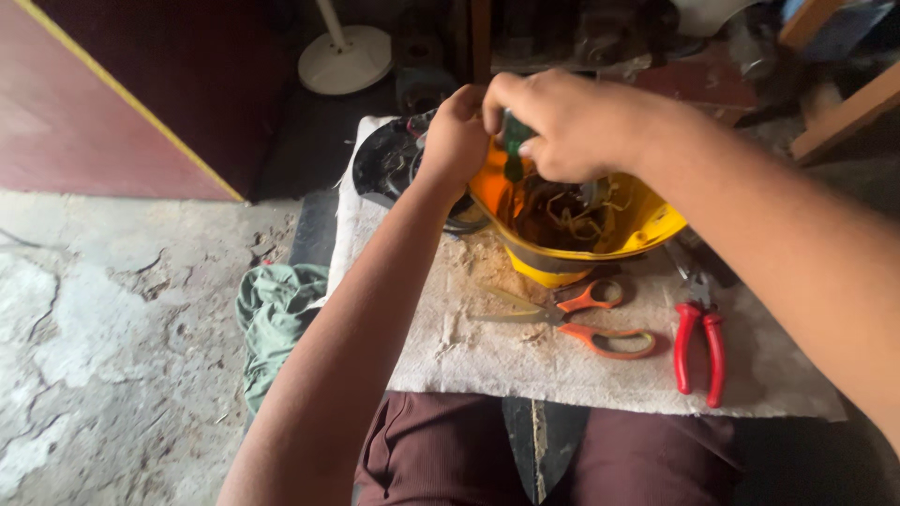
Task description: The person manipulates wiring and internal components of a yellow blender base by hand and using a screwdriver. They handle a small cylindrical part while tools like pliers and scissors remain on the workspace.
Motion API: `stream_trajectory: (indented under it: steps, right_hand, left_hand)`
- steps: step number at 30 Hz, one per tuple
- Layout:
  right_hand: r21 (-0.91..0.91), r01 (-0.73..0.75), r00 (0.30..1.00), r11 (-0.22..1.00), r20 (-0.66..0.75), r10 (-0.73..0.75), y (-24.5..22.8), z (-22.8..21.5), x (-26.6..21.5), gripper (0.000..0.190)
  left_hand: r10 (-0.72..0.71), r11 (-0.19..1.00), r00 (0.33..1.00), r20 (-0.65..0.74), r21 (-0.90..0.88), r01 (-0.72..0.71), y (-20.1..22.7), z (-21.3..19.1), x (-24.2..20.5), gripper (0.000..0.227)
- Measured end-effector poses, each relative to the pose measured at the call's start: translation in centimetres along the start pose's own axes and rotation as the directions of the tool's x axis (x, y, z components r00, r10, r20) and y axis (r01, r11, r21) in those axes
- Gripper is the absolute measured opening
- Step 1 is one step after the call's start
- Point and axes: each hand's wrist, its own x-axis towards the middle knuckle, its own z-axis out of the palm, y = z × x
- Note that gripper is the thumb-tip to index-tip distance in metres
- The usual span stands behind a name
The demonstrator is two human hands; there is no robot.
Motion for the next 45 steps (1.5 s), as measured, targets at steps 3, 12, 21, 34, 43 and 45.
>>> stream_trajectory:
  steps: [3,12,21,34,43,45]
  right_hand:
    - [-0.168,-0.086,0.996,0.982,0.004,0.088,-1.3,-0.6,-0.3,0.040]
    - [-0.516,-0.088,0.996,0.852,-0.063,0.065,-2.5,-1.6,-0.5,0.052]
    - [-0.235,0.075,0.980,0.969,-0.161,-0.115,-0.3,0.7,1.2,0.033]
    - [0.366,0.358,0.913,0.859,-0.329,-0.240,5.5,3.2,1.2,0.026]
    - [0.060,0.176,0.777,0.983,-0.622,-0.101,3.4,5.5,1.1,0.053]
    - [0.125,0.172,0.804,0.977,-0.591,-0.067,3.7,5.5,1.0,0.053]
  left_hand:
    - [-0.036,0.996,0.999,0.033,-0.077,0.039,0.0,0.2,0.2,0.030]
    - [-0.131,0.991,0.990,0.046,-0.030,0.132,1.6,-0.2,-0.3,0.042]
    - [-0.128,0.980,0.988,0.087,-0.143,0.139,1.7,-0.4,-0.4,0.041]
    - [-0.136,0.980,0.989,0.062,-0.140,0.144,1.4,-0.2,-0.1,0.041]
    - [-0.165,0.959,0.982,0.095,-0.216,0.182,1.0,-0.3,0.0,0.044]
    - [-0.181,0.956,0.980,0.086,-0.217,0.195,1.3,0.1,0.2,0.041]
